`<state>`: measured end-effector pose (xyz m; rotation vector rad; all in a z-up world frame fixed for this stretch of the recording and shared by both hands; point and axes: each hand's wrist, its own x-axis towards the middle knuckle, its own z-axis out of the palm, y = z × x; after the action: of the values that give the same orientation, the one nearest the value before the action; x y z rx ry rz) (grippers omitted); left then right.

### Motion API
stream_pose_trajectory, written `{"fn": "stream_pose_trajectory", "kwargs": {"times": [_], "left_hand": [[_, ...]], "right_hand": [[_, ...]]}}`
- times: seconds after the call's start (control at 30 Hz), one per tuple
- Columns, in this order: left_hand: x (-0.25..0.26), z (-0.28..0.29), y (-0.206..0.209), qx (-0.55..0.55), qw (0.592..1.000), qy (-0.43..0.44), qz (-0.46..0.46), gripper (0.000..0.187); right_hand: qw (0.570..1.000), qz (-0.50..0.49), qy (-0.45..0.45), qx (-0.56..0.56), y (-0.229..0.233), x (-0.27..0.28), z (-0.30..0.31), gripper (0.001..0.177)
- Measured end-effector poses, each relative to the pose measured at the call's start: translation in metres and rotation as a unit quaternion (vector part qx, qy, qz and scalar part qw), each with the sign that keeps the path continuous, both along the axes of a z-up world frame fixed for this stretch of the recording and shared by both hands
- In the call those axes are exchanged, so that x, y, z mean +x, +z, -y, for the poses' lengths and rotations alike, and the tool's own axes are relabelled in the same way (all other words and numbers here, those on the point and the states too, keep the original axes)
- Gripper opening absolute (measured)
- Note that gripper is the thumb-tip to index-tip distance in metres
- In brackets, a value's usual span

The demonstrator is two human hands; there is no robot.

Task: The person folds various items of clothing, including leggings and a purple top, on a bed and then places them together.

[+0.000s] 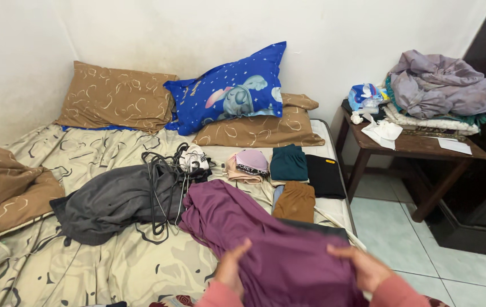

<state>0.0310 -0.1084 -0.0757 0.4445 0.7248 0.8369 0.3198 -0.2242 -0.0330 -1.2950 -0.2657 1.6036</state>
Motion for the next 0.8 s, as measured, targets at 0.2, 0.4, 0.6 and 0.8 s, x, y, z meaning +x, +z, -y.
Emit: {"fn": "stream_pose_trajectory", "kwargs": {"times": [0.2,0.4,0.6,0.8], "left_hand": [[-0.021,-0.018,0.186,0.34,0.924,0.07,0.161,0.048],[-0.066,0.019,0.226,0.298,0.815,-0.218,0.446,0.077],[-0.061,0.0,0.157,0.134,0.948,-0.199,0.21,0.07],[-0.064,-0.032,0.219,0.265,0.959,0.021,0.101,0.027]], "right_hand": [[0.94,0.001,-0.018,0.342,0.138,-0.006,-0.021,0.042],[0.822,-0.18,0.156,0.517,0.193,-0.042,0.006,0.083],[0.962,-0.104,0.089,0.237,0.128,-0.055,-0.019,0.052],[0.948,-0.062,-0.009,0.313,0.183,-0.039,-0.032,0.037]]}}
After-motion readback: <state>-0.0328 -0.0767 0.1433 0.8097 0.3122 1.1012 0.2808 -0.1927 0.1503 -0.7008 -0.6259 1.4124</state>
